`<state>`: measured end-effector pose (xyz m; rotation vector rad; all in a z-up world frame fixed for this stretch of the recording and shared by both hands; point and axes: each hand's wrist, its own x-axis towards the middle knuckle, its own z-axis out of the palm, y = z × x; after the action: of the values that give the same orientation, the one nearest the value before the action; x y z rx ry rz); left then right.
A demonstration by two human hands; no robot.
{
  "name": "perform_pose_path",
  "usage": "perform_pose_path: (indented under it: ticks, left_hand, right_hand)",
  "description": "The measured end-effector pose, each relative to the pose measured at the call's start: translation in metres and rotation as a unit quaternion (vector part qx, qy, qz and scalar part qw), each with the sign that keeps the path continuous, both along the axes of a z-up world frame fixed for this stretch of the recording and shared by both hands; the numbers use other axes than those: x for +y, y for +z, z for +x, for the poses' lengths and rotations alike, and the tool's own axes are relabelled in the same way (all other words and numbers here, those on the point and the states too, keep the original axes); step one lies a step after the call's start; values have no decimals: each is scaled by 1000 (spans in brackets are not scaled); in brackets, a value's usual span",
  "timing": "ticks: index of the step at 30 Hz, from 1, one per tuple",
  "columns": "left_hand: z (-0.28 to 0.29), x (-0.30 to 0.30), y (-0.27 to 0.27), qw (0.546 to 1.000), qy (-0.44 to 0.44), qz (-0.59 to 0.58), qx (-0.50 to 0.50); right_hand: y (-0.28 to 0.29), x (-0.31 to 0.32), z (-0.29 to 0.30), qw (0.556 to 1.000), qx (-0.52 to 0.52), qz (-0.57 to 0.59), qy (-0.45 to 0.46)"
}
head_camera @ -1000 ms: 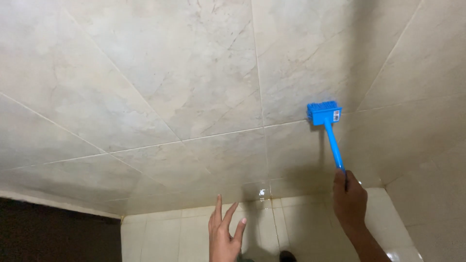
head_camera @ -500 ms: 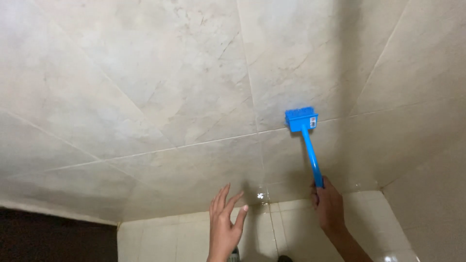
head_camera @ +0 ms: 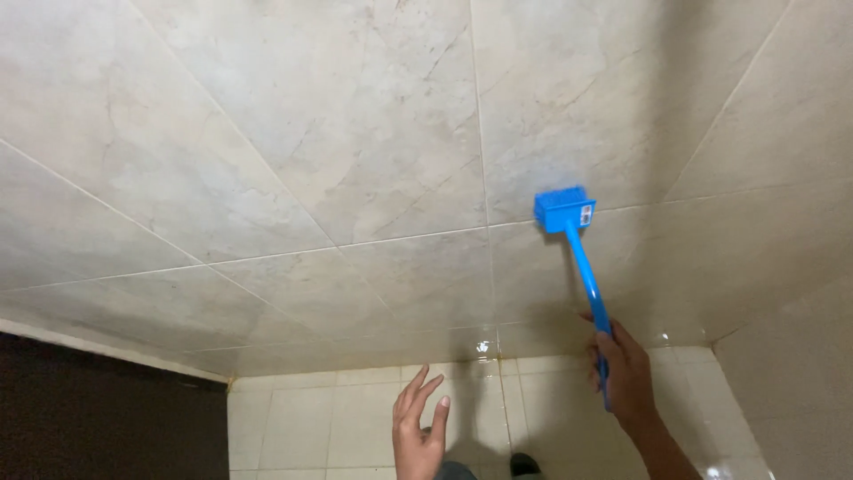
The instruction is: The person sprays water on the bathroom floor and walls using a handheld shower head. They then use a blue scrub brush to clean the tiled walls and the door frame.
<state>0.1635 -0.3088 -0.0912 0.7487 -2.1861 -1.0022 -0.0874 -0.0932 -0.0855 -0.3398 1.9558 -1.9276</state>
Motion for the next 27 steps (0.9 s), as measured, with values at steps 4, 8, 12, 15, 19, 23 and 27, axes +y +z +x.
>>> perform_pose_path:
  ticks: [4,8,12,15,19,23,27]
  left_hand:
    - [8,-1,11,999,42,3,4]
    - [13,-9,51,999,51,-1,-16]
    - [9,-15,74,997,66,17,-21]
    - [2,-12,81,995,75,63,-19]
    - [-3,-8,72,999,37,30,-23]
    - [-5,-7,72,996,32,51,-63]
    - [-2,-12,67,999,21,26,-15]
  right_hand:
    - [11,6,-1,994,-24,-101,34]
    - [33,7,0,997,52,-36,43]
    - [32,12,0,998,34,-50,27]
    - [35,4,9,1000,14,14,-11]
    - [33,-12,29,1000,-2,22,1]
    - [9,-9,24,997,65,8,35]
    - [20,10,9,992,114,42,-43]
